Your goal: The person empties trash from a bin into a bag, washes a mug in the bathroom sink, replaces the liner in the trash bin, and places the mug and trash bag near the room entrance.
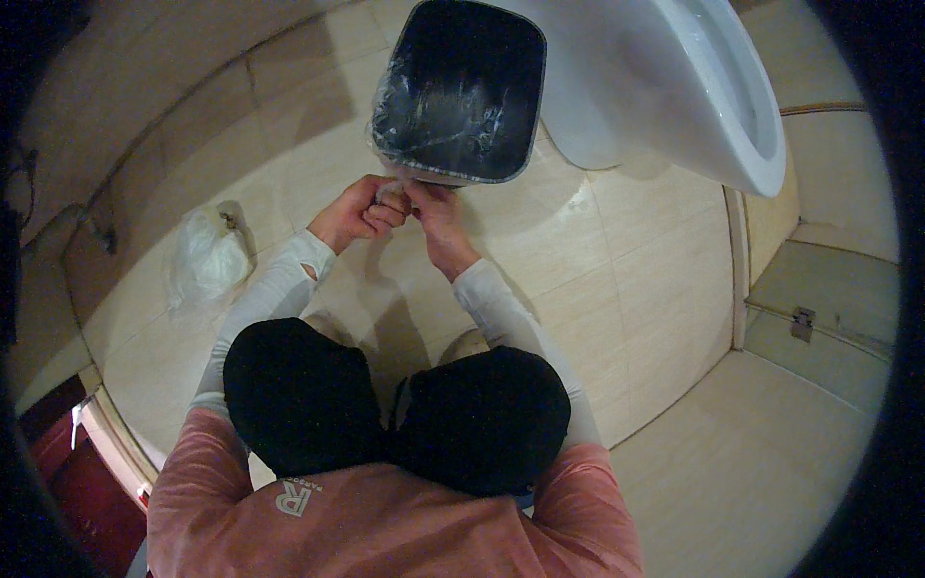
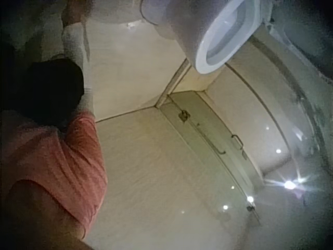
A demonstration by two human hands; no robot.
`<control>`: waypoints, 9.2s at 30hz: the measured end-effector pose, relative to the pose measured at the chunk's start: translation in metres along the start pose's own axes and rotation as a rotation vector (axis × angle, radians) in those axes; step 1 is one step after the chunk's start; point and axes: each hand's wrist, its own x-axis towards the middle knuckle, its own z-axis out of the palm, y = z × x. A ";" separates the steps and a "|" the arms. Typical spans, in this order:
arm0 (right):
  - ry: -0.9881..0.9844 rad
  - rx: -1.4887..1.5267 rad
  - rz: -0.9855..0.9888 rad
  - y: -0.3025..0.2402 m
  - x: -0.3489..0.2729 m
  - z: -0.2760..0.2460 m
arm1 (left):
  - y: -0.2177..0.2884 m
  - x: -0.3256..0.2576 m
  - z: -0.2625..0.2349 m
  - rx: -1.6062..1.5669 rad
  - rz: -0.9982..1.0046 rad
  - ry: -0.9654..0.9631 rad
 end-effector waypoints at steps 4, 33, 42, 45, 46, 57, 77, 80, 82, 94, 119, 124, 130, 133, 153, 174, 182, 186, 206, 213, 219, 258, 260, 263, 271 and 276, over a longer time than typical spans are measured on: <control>0.067 -0.036 -0.066 0.001 -0.001 0.008 | -0.004 0.004 -0.005 -0.070 -0.033 -0.071; 0.069 0.222 0.186 0.005 0.029 0.024 | -0.037 -0.018 -0.002 1.948 1.734 0.850; 0.133 0.158 0.212 -0.013 -0.001 0.012 | -0.041 -0.008 0.007 0.809 1.035 0.636; 0.161 0.168 0.187 -0.009 0.000 0.005 | -0.036 -0.005 0.021 0.618 0.884 0.674; 0.135 0.182 0.176 -0.008 0.000 0.007 | -0.035 -0.005 0.023 0.620 0.892 0.671; 0.111 -0.044 0.249 -0.027 -0.022 0.002 | -0.054 -0.008 0.021 0.219 0.765 0.108; -0.252 0.263 0.414 -0.072 0.108 0.026 | -0.090 -0.148 0.007 1.607 1.485 1.524; -0.303 0.026 0.295 -0.066 0.105 0.012 | -0.085 -0.229 -0.017 1.843 1.024 2.137; -0.309 0.004 0.320 -0.066 0.094 0.011 | -0.090 -0.279 -0.054 1.603 0.591 2.092; -0.030 0.225 0.337 -0.098 0.035 -0.091 | -0.102 -0.321 -0.152 0.058 0.631 1.659; 0.410 -0.047 0.885 -0.111 -0.536 -0.151 | -0.484 -0.517 0.056 -0.140 1.208 1.893; 0.421 -0.263 0.419 -0.222 -0.440 -0.035 | -0.496 -0.514 0.131 -0.424 1.451 1.588; 0.023 -0.550 0.107 -0.283 -0.388 0.151 | -0.593 -0.538 0.156 -0.306 1.388 1.811; -0.125 -0.829 -0.065 -0.316 -0.381 0.262 | -0.639 -0.548 0.114 -0.444 1.431 1.680; -0.425 -1.999 -0.846 -0.387 -0.065 0.498 | -0.658 -0.603 0.196 -0.638 1.346 1.667; -1.368 -0.717 -0.020 -0.278 -0.430 0.690 | -0.452 -0.682 0.376 -0.172 1.619 1.600; -1.369 -0.670 0.428 -0.325 -0.425 0.705 | -0.444 -0.684 0.400 -0.022 1.715 1.630; -1.580 -0.876 0.231 -0.352 -0.399 0.714 | -0.444 -0.684 0.402 -0.021 1.700 1.757; -1.745 -1.768 -0.975 -0.235 -0.268 0.772 | -0.623 -0.700 0.281 -0.829 1.490 2.388; -1.409 -1.202 0.414 -0.089 -0.431 0.871 | -0.703 -0.767 0.231 -1.139 1.541 2.232; -0.749 -0.343 1.198 -0.026 -0.517 0.964 | -0.776 -0.859 0.149 -1.300 1.843 2.055; -1.726 -0.759 0.173 0.477 -1.117 1.876 | -1.132 -1.648 -0.299 -1.820 1.880 2.156; -1.734 -0.718 0.139 0.512 -1.144 1.933 | -1.143 -1.692 -0.296 -1.800 1.900 2.238; -1.790 -0.672 0.166 0.552 -1.202 2.007 | -1.167 -1.720 -0.335 -1.899 2.143 2.052; -1.813 -0.704 -0.038 0.716 -1.315 2.206 | -1.224 -1.816 -0.387 -2.194 2.254 1.889; -1.786 -0.839 -0.103 0.827 -1.380 2.300 | -1.285 -1.824 -0.448 -2.355 1.737 2.130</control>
